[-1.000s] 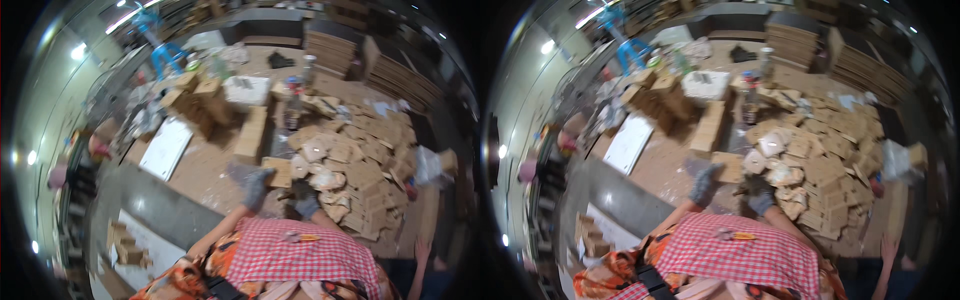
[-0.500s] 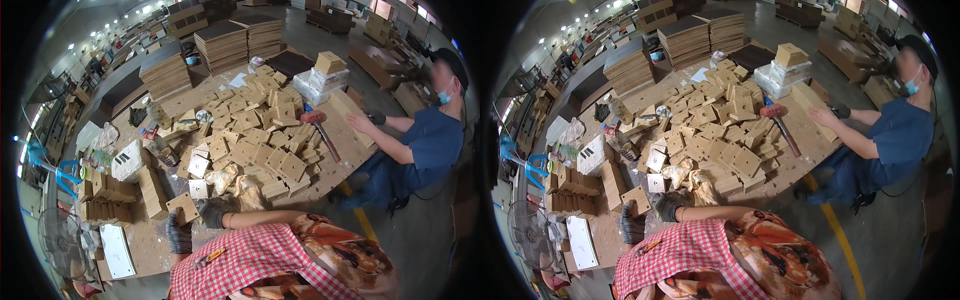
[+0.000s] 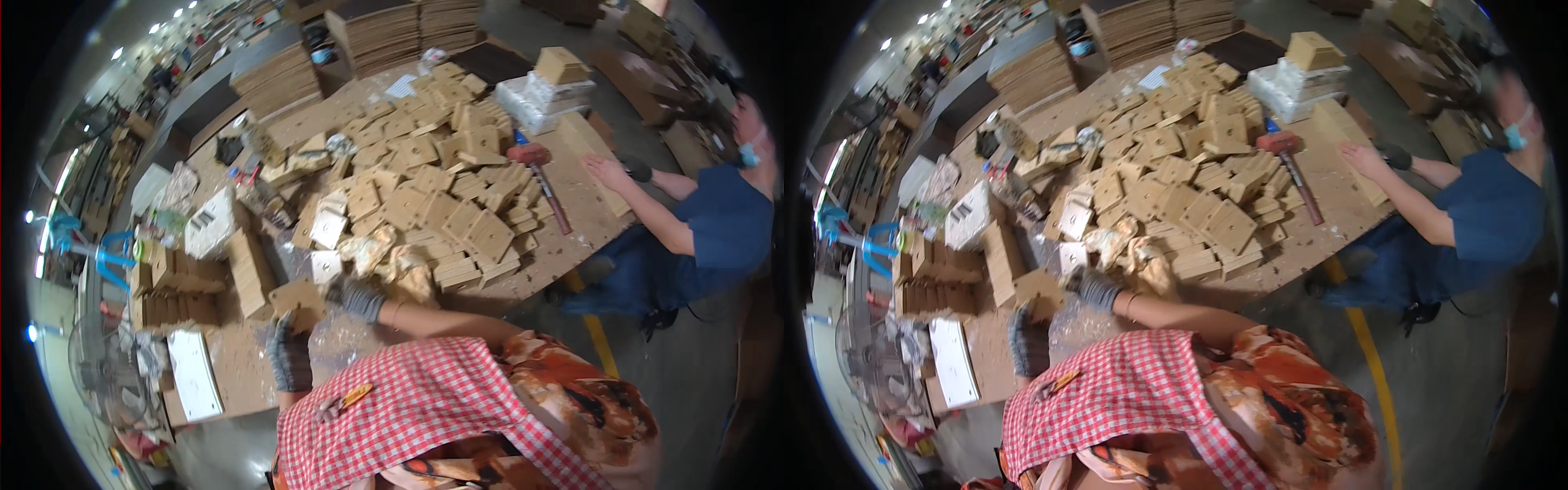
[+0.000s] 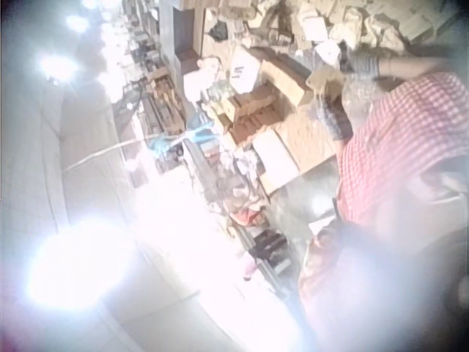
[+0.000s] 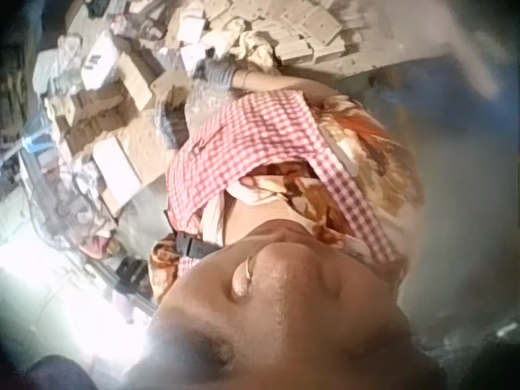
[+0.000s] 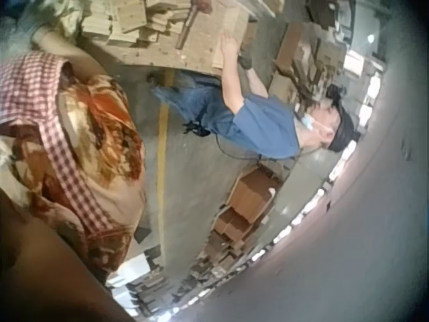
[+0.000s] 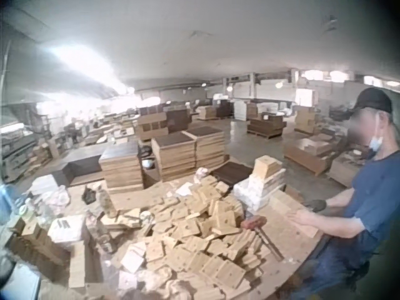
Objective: Applying glue and assembling small wooden blocks with holes onto larger wooden pieces.
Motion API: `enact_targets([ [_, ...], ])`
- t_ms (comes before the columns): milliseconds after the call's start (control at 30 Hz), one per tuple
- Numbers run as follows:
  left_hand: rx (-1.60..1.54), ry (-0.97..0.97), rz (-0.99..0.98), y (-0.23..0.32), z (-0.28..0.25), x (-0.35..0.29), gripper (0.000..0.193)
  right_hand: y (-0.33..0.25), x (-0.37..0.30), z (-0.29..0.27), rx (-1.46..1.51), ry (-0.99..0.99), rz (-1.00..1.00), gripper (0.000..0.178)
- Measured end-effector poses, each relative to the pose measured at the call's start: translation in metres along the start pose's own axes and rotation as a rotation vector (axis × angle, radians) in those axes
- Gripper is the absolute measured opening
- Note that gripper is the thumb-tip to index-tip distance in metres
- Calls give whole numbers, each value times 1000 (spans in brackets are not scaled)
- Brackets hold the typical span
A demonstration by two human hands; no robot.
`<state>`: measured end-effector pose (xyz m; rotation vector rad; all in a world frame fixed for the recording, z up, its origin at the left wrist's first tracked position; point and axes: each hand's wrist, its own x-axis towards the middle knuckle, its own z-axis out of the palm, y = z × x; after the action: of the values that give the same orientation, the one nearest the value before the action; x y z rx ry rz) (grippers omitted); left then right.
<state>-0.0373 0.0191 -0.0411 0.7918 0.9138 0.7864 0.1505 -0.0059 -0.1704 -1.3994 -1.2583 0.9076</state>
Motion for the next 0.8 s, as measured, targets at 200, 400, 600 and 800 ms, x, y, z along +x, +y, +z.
enact_targets([
  [200, 108, -60, 181, 7, 17, -21, 45, -44, -23, -68, 1257, -129, 195, 49],
  [400, 111, 16, 204, 25, 46, -20, 62, -85, -16, -96, 1392, -91, 489, 52],
  [600, 67, -128, 312, 31, 65, -8, 78, -96, -18, -103, 1434, -94, 409, 51],
  [800, 339, -159, 476, 24, 79, 18, 86, -105, -27, -116, 1521, -97, 369, 55],
])
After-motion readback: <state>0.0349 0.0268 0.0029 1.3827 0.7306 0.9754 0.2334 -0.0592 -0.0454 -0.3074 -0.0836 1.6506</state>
